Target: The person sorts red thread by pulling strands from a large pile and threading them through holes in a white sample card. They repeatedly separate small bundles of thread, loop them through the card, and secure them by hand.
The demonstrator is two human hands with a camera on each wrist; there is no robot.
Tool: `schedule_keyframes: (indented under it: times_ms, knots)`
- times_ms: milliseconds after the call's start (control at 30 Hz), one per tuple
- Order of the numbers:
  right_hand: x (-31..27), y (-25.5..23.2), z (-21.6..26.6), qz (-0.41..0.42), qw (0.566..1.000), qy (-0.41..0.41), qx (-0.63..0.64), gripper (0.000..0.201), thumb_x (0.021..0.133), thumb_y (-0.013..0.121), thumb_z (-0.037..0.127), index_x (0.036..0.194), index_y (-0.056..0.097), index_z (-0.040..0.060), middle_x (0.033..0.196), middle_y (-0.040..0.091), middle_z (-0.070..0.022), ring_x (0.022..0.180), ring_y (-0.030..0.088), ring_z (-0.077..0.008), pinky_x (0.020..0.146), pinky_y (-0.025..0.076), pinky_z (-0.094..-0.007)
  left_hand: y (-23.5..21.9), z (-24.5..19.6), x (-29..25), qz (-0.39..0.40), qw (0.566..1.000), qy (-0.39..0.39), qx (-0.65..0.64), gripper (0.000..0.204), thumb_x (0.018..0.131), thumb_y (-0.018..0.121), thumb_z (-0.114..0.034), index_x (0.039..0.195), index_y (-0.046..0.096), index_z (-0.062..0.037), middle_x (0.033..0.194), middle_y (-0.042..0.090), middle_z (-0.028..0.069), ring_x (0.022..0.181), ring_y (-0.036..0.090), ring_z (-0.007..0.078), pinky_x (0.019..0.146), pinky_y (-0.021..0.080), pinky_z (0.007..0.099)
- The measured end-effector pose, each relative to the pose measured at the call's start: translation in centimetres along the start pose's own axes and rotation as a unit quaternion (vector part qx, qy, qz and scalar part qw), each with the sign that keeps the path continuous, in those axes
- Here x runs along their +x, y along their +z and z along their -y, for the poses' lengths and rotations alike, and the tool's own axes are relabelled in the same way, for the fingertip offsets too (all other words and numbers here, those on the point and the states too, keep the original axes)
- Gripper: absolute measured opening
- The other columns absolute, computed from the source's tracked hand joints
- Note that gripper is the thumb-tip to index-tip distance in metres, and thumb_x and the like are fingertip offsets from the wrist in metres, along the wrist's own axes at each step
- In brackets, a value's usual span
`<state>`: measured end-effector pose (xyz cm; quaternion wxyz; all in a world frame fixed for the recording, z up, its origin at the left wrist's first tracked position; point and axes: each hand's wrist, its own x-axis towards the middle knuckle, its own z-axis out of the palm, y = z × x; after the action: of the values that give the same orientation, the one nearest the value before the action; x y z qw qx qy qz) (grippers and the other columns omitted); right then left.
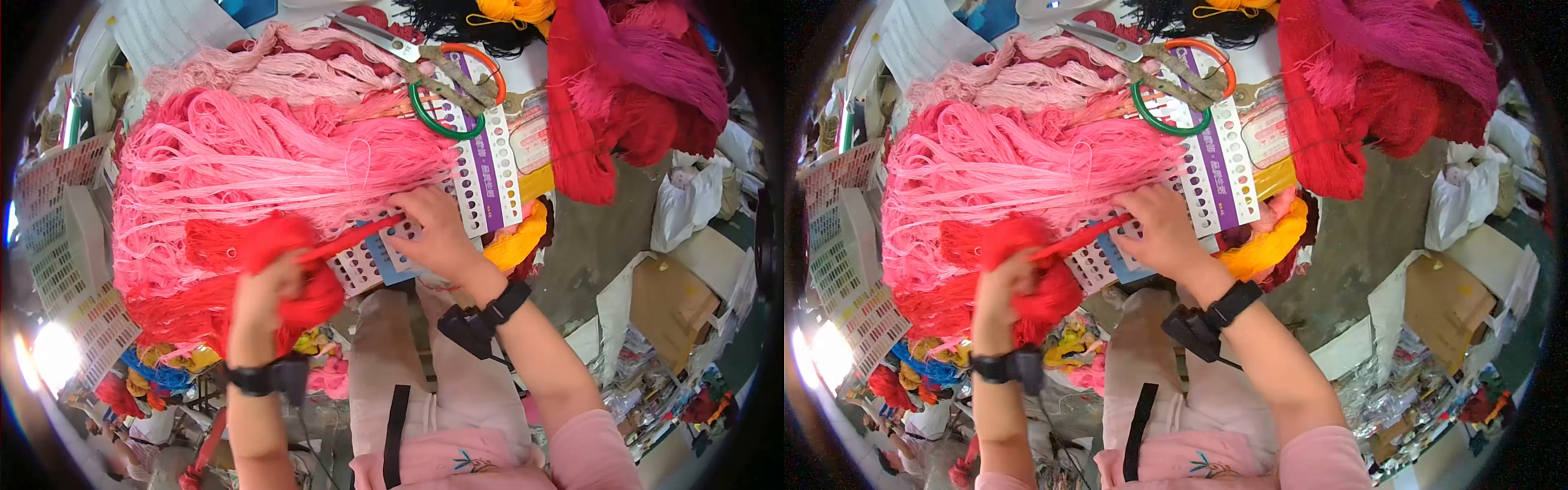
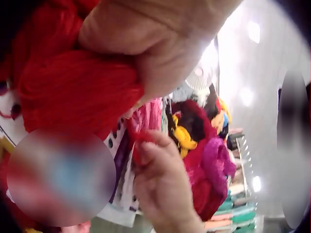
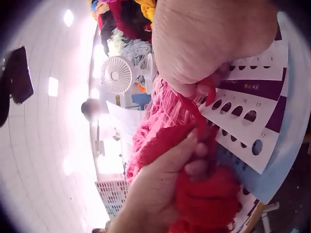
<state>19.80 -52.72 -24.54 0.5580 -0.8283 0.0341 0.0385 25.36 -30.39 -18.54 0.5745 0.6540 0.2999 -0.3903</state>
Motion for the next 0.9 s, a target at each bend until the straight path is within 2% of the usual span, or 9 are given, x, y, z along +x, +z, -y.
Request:
schedule_keyframes:
  times_ms: [133,233,333,400,467,667,733,800,900]
  knots:
    - [0.0,1.1,-0.2,-0.037,0.992,-0.037,-0.116,0.035,0.057,0.061,0.008,0.090,0.051,0.0078,0.081,0.050,-0.0063,0.079,0.047,-0.0253,0.069,0.035,-0.0348,-10.5,-2.8,-4.2,-0.008,0.982,0.080,-0.169,0.019,0.082,0.049,-0.018,0.091,0.051,-0.0021,0.054,0.042,-0.0039,0.041,0.033,0.0016,0.039,0.029,0.0144]
    - [-0.1,1.8,-0.1,-0.040,0.989,-0.043,-0.134,0.036,0.056,0.062,0.009,0.091,0.051,0.0078,0.083,0.051,-0.0072,0.082,0.046,-0.0267,0.071,0.035,-0.0355,-11.4,-4.9,-6.5,-0.236,0.936,0.131,-0.225,0.014,0.083,0.046,-0.015,0.088,0.051,-0.0040,0.058,0.046,-0.0021,0.038,0.034,0.0022,0.037,0.029,0.0135]
    - [-0.1,1.4,0.3,-0.010,0.985,-0.042,-0.168,0.038,0.058,0.060,0.011,0.094,0.049,0.0073,0.089,0.052,-0.0092,0.089,0.046,-0.0278,0.073,0.035,-0.0373,-16.5,-4.9,-10.2,-0.194,0.866,0.216,-0.407,0.012,0.084,0.044,-0.015,0.083,0.050,-0.0059,0.059,0.044,-0.0026,0.039,0.035,0.0019,0.036,0.029,0.0128]
    - [-0.4,1.2,1.0,0.010,0.986,-0.037,-0.163,0.044,0.058,0.061,0.012,0.099,0.047,0.0056,0.095,0.051,-0.0117,0.092,0.046,-0.0296,0.078,0.035,-0.0380,-16.9,-2.5,-14.5,0.127,0.851,0.241,-0.448,0.014,0.084,0.043,-0.018,0.077,0.048,-0.0073,0.057,0.040,-0.0033,0.041,0.035,0.0005,0.035,0.029,0.0123]
    - [-1.3,1.0,2.6,0.039,0.984,-0.038,-0.172,0.049,0.057,0.062,0.012,0.103,0.045,0.0046,0.098,0.049,-0.0136,0.094,0.045,-0.0312,0.082,0.035,-0.0378,-14.9,0.2,-17.7,0.186,0.878,0.207,-0.389,0.018,0.083,0.043,-0.022,0.074,0.046,-0.0071,0.054,0.035,-0.0038,0.046,0.038,0.0022,0.040,0.034,0.0171]
    - [-6.9,4.4,13.7,0.023,0.999,-0.016,-0.040,0.022,0.061,0.061,0.005,0.081,0.053,0.0021,0.084,0.050,-0.0096,0.078,0.050,-0.0219,0.066,0.041,-0.0300,-9.4,2.9,-22.9,0.208,0.877,0.183,-0.393,0.035,0.084,0.040,-0.032,0.101,0.048,-0.0034,0.108,0.049,0.0109,0.106,0.041,0.0223,0.087,0.035,0.0418]
    - [-8.4,5.6,20.3,0.065,0.996,0.052,0.024,0.009,0.066,0.060,0.005,0.071,0.054,0.0010,0.078,0.050,-0.0052,0.064,0.049,-0.0123,0.056,0.040,-0.0239,-9.6,3.5,-23.9,0.207,0.868,0.199,-0.405,0.039,0.085,0.037,-0.031,0.108,0.043,-0.0001,0.114,0.043,0.0137,0.109,0.039,0.0240,0.089,0.034,0.0401]
    - [-9.5,7.2,24.9,0.100,0.990,-0.030,0.097,0.006,0.071,0.058,0.005,0.073,0.055,0.0004,0.071,0.051,-0.0017,0.058,0.046,-0.0061,0.049,0.036,-0.0190,-10.1,4.4,-24.9,0.208,0.861,0.216,-0.412,0.044,0.086,0.035,-0.029,0.115,0.039,0.0033,0.121,0.038,0.0166,0.112,0.038,0.0258,0.090,0.033,0.0385]
    - [-11.1,9.3,32.6,0.208,0.930,0.139,0.268,0.007,0.074,0.056,0.005,0.078,0.056,-0.0003,0.063,0.051,0.0014,0.053,0.046,-0.0033,0.046,0.035,-0.0165,-11.2,5.3,-26.5,0.263,0.843,0.235,-0.406,0.050,0.087,0.032,-0.032,0.122,0.029,0.0043,0.128,0.029,0.0131,0.115,0.034,0.0207,0.092,0.030,0.0339]
